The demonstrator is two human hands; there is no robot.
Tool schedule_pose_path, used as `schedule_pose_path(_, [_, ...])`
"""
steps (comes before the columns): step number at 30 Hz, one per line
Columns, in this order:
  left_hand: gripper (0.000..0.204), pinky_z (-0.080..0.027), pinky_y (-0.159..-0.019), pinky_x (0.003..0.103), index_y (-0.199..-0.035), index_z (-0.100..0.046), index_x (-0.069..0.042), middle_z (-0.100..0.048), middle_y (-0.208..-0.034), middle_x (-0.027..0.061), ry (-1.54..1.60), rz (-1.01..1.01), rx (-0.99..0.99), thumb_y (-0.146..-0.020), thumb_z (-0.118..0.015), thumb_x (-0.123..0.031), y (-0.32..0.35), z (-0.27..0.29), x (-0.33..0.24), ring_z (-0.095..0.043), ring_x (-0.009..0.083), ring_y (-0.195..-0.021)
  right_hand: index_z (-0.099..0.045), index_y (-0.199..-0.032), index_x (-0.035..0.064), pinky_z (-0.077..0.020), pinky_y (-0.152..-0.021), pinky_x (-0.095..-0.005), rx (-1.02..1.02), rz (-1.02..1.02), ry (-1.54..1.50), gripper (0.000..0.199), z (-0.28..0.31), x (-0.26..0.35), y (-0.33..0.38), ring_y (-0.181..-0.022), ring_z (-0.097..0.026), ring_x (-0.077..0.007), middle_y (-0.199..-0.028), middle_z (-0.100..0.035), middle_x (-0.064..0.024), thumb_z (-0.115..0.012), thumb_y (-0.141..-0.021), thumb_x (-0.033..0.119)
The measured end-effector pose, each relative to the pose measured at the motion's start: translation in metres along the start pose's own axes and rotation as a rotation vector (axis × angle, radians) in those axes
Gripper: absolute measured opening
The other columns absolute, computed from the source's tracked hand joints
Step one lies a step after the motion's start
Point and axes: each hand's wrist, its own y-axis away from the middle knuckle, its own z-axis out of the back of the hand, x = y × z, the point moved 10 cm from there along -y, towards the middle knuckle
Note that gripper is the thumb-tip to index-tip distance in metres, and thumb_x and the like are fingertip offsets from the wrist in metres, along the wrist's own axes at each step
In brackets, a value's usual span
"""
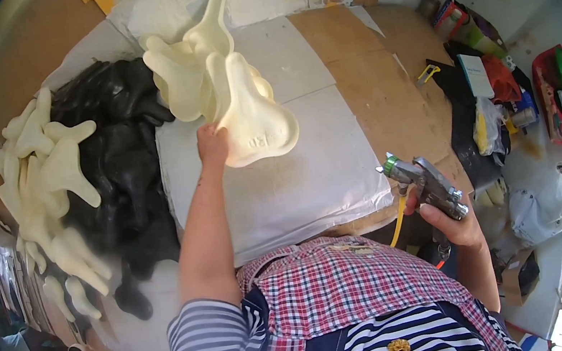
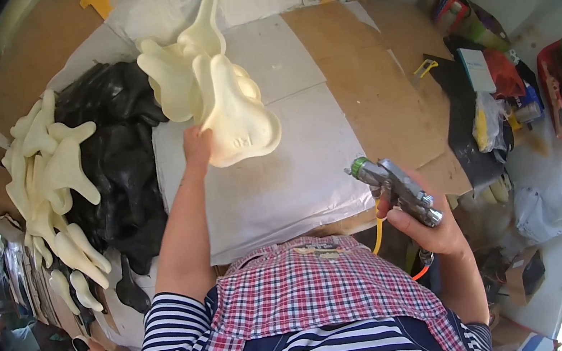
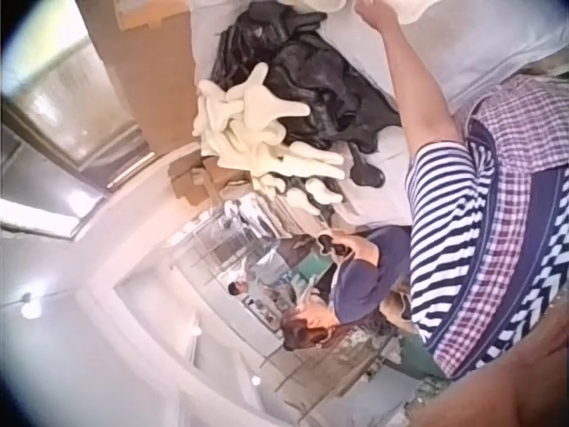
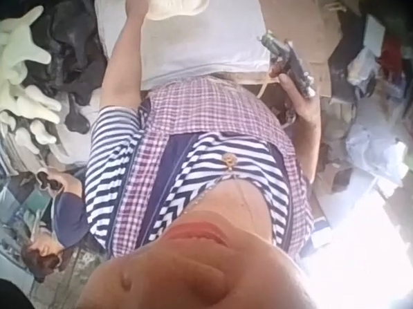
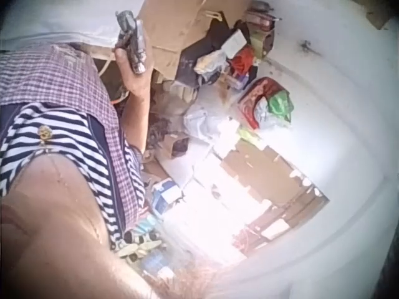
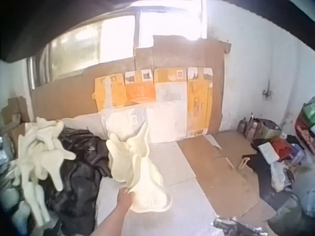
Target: The recorder takes foam bicycle saddle components from a bag, arranges them on a table, uses a spray gun on them, and then puts them back into a container.
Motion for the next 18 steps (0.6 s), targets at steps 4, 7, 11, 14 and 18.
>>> schedule_pose_path(4, [0.026,-0.048,-0.07,0.042,-0.086,-0.062,-0.003,-0.061,-0.085,0.0188,-0.288,0.101,0.147,-0.085,-0.048,-0.025,-0.02,0.079,-0.069,-0.059,0.0333,-0.086,-0.039,-0.131,-0.0015,-0.0459,-0.076,-0.0289,0.003,-0.14,0.025,0.057,0.021,-0.03,-0.004,-0.084,-0.056,-0.0139,-0.09,-0.058,-0.0065,-0.062,-0.08,0.008])
schedule_pose_path(7, [0.047,-0.047,-0.089,0.043,-0.125,-0.04,0.0,-0.053,-0.114,0.0129,1.212,0.141,-0.105,-0.089,-0.055,-0.025,-0.049,0.218,-0.041,-0.053,0.0288,-0.103,-0.04,-0.132,-0.0019,-0.0449,-0.073,-0.0255,0.016,-0.187,0.143,0.055,0.023,-0.043,-0.023,-0.082,-0.054,-0.0105,-0.09,-0.057,-0.0052,-0.061,-0.081,0.006])
schedule_pose_path(11, [0.054,-0.043,-0.091,0.046,-0.132,-0.032,-0.01,-0.042,-0.124,0.0116,1.058,0.141,-0.413,-0.086,-0.058,-0.025,-0.064,0.272,-0.016,-0.043,0.0324,-0.111,-0.036,-0.134,-0.0023,-0.0453,-0.069,-0.0264,-0.052,-0.004,-0.007,0.059,0.012,0.014,-0.04,-0.075,-0.055,-0.0134,-0.088,-0.058,-0.0088,-0.059,-0.08,0.006])
schedule_pose_path(14, [0.028,-0.045,-0.066,0.03,-0.109,-0.058,-0.011,-0.058,-0.093,0.0025,0.778,0.325,-0.085,-0.082,-0.06,-0.018,-0.084,0.131,-0.023,-0.053,0.0156,-0.079,-0.031,-0.137,0.0,-0.047,-0.064,-0.0284,-0.13,0.172,-0.002,0.065,0.022,0.036,-0.045,-0.069,-0.057,-0.0164,-0.085,-0.059,-0.0123,-0.06,-0.079,0.014])
schedule_pose_path(18, [0.036,-0.045,-0.066,0.029,-0.106,-0.063,-0.007,-0.064,-0.091,0.0031,0.266,0.254,0.078,-0.072,-0.065,-0.016,-0.075,0.008,0.011,-0.058,0.0138,-0.078,-0.04,-0.131,-0.0022,-0.0475,-0.07,-0.028,0.01,-0.101,-0.002,0.059,0.006,-0.005,-0.041,-0.077,-0.058,-0.015,-0.088,-0.059,-0.0093,-0.062,-0.077,0.007])
